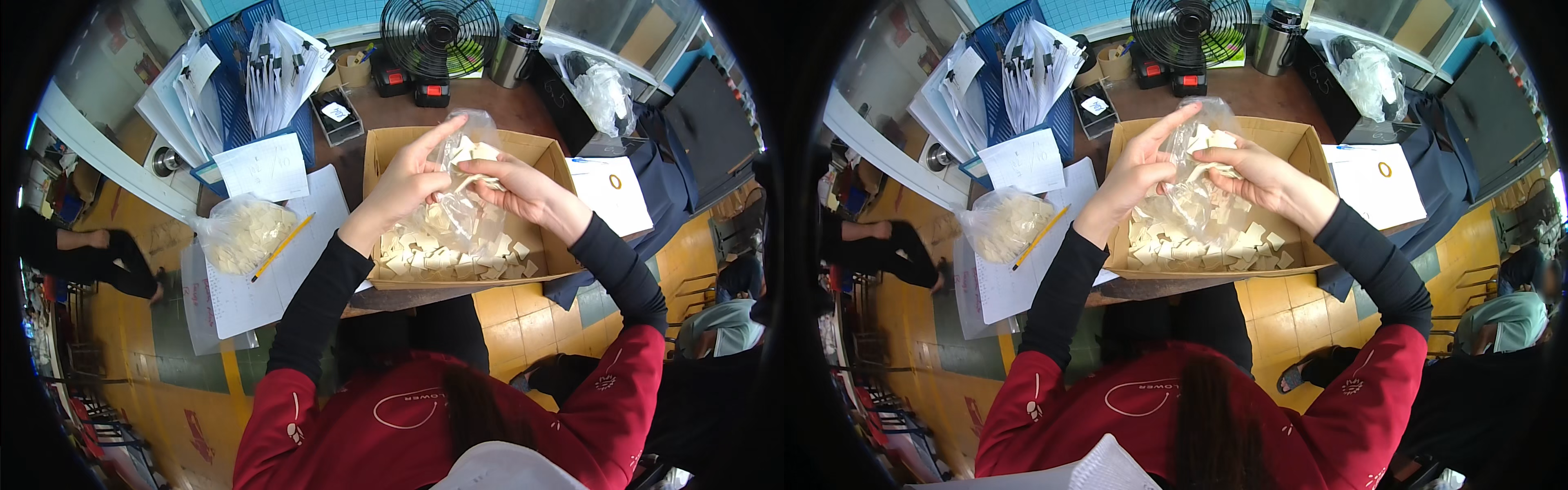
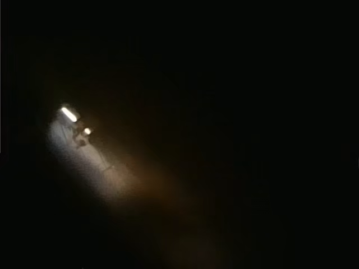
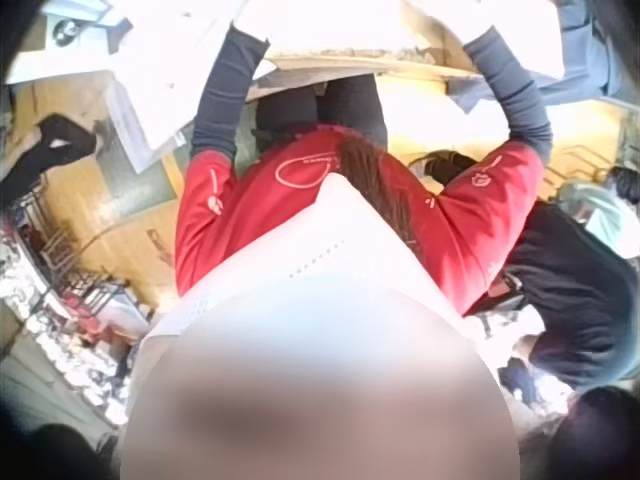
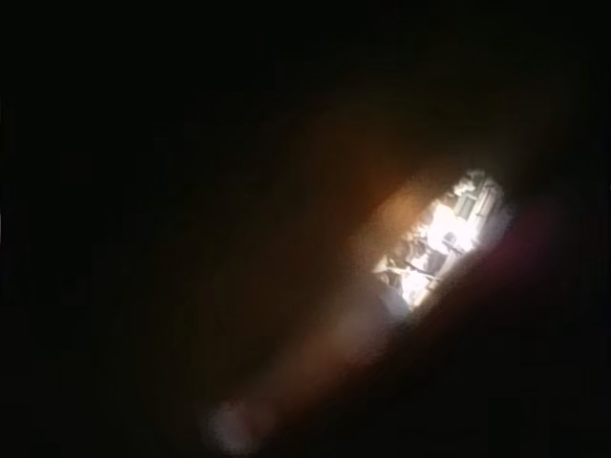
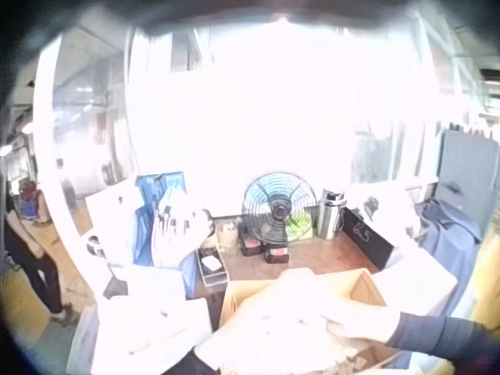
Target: The person transfers small white rectangular items from a cardboard box into a clear plastic bag, then seals the bag. The person then opens a small sealed packet, removes small white tags, and places them into the cardboard box.
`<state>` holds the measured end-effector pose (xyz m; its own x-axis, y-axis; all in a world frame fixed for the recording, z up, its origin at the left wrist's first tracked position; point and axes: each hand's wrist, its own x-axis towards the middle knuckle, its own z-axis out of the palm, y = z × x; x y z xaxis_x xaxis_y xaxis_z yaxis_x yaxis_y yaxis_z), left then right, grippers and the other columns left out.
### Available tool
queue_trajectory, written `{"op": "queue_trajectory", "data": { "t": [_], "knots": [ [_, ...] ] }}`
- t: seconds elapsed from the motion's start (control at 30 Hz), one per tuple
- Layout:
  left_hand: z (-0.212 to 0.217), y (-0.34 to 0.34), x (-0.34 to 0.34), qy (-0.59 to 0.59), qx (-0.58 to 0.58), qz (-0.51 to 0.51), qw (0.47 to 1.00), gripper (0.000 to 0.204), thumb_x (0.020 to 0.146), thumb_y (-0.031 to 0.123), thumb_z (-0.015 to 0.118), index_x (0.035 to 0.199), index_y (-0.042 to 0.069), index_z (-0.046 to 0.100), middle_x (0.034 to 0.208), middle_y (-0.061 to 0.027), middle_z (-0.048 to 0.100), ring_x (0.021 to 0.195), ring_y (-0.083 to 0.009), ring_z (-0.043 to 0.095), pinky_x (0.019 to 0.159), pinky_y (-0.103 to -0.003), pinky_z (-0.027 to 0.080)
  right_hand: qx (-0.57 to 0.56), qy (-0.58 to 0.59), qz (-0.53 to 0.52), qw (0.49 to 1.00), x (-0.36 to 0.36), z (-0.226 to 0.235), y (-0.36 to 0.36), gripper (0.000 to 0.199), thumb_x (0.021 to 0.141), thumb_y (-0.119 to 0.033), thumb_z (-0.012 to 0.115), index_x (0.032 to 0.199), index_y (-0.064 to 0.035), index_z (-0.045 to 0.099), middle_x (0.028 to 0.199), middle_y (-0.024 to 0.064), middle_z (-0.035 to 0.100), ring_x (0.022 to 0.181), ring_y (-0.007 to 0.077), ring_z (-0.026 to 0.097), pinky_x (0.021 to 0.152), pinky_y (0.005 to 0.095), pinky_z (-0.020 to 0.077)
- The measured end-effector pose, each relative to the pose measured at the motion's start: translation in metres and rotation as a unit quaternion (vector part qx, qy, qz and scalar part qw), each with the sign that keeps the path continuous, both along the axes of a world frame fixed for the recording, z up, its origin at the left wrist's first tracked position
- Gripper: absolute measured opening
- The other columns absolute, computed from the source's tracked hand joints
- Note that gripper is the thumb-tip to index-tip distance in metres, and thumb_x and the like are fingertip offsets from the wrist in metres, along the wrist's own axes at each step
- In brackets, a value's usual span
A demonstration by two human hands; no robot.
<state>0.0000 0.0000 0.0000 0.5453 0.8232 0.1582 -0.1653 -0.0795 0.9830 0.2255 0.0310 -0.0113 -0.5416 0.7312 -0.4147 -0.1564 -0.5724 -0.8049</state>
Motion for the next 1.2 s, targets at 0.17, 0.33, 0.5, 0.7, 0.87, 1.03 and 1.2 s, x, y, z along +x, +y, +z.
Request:
{"op": "queue_trajectory", "data": {
  "t": [0.17, 0.33, 0.5, 0.7, 0.87, 1.03, 1.2],
  "knots": [
    [0.004, 0.000, -0.001, -0.066, -0.036, 0.048, 0.996, 0.082, 0.075, 0.000, 0.050, 0.155, 0.005, 0.032, 0.157, -0.0052, 0.038, 0.060, -0.0015, 0.047, 0.055, -0.018, 0.038, 0.070, -0.123, -0.012, 0.990, -0.013, 0.033, -0.003, 0.078, 0.097, -0.007, 0.058, 0.160, -0.0106, 0.012, 0.143, 0.0150, 0.045, 0.118, 0.0193, 0.058, 0.101, 0.0391, 0.0520],
    [0.001, 0.005, -0.007, -0.102, -0.027, 0.077, 0.991, 0.081, 0.076, -0.001, 0.049, 0.155, 0.004, 0.031, 0.154, -0.0070, 0.040, 0.064, -0.0031, 0.049, 0.059, -0.020, 0.042, 0.200, -0.202, 0.101, 0.954, 0.002, 0.069, -0.014, 0.059, 0.095, -0.004, 0.059, 0.150, -0.0006, 0.038, 0.151, 0.0142, 0.040, 0.124, 0.0155, 0.054, 0.104, 0.0314, 0.0488],
    [0.009, 0.007, -0.009, -0.132, -0.016, 0.101, 0.986, 0.079, 0.077, -0.001, 0.049, 0.154, 0.001, 0.032, 0.158, -0.0072, 0.037, 0.066, -0.0031, 0.049, 0.059, -0.020, 0.041, 0.284, -0.261, 0.048, 0.921, 0.025, 0.073, -0.018, 0.035, 0.096, -0.006, 0.058, 0.131, -0.0015, 0.058, 0.122, 0.0039, 0.064, 0.108, 0.0105, 0.062, 0.093, 0.0264, 0.0511],
    [0.028, 0.025, -0.012, -0.215, 0.063, 0.145, 0.964, 0.077, 0.080, -0.001, 0.048, 0.154, -0.004, 0.027, 0.161, -0.0106, 0.030, 0.071, -0.0077, 0.046, 0.068, -0.021, 0.043, 0.221, -0.578, 0.201, 0.759, 0.066, 0.018, 0.007, 0.039, 0.096, -0.020, 0.059, 0.129, 0.0001, 0.060, 0.118, 0.0188, 0.067, 0.110, 0.0235, 0.066, 0.090, 0.0303, 0.0518],
    [0.029, 0.043, 0.009, -0.323, 0.093, 0.157, 0.929, 0.080, 0.084, -0.005, 0.045, 0.156, -0.006, 0.011, 0.139, -0.0150, 0.048, 0.071, -0.0119, 0.052, 0.071, -0.027, 0.047, 0.508, -0.486, 0.188, 0.686, 0.021, -0.073, 0.000, 0.073, 0.096, -0.052, 0.055, 0.145, 0.0012, 0.044, 0.136, 0.0299, 0.055, 0.130, 0.0441, 0.049, 0.113, 0.0405, 0.0353],
    [0.026, 0.052, 0.008, -0.351, 0.135, 0.178, 0.909, 0.082, 0.083, -0.007, 0.045, 0.157, -0.005, 0.010, 0.142, -0.0140, 0.046, 0.072, -0.0128, 0.053, 0.072, -0.027, 0.047, 0.333, -0.449, 0.351, 0.751, -0.066, -0.089, 0.010, 0.099, 0.092, -0.074, 0.044, 0.142, 0.0124, 0.041, 0.136, 0.0348, 0.052, 0.128, 0.0441, 0.051, 0.109, 0.0435, 0.0392],
    [0.022, 0.051, 0.003, -0.355, 0.152, 0.175, 0.906, 0.084, 0.082, -0.009, 0.046, 0.158, 0.000, 0.011, 0.157, -0.0117, 0.031, 0.074, -0.0140, 0.055, 0.072, -0.029, 0.047, 0.329, -0.444, 0.437, 0.710, -0.074, -0.069, -0.005, 0.107, 0.086, -0.079, 0.048, 0.138, 0.0136, 0.043, 0.134, 0.0345, 0.053, 0.125, 0.0434, 0.054, 0.108, 0.0423, 0.0402]
  ]
}}
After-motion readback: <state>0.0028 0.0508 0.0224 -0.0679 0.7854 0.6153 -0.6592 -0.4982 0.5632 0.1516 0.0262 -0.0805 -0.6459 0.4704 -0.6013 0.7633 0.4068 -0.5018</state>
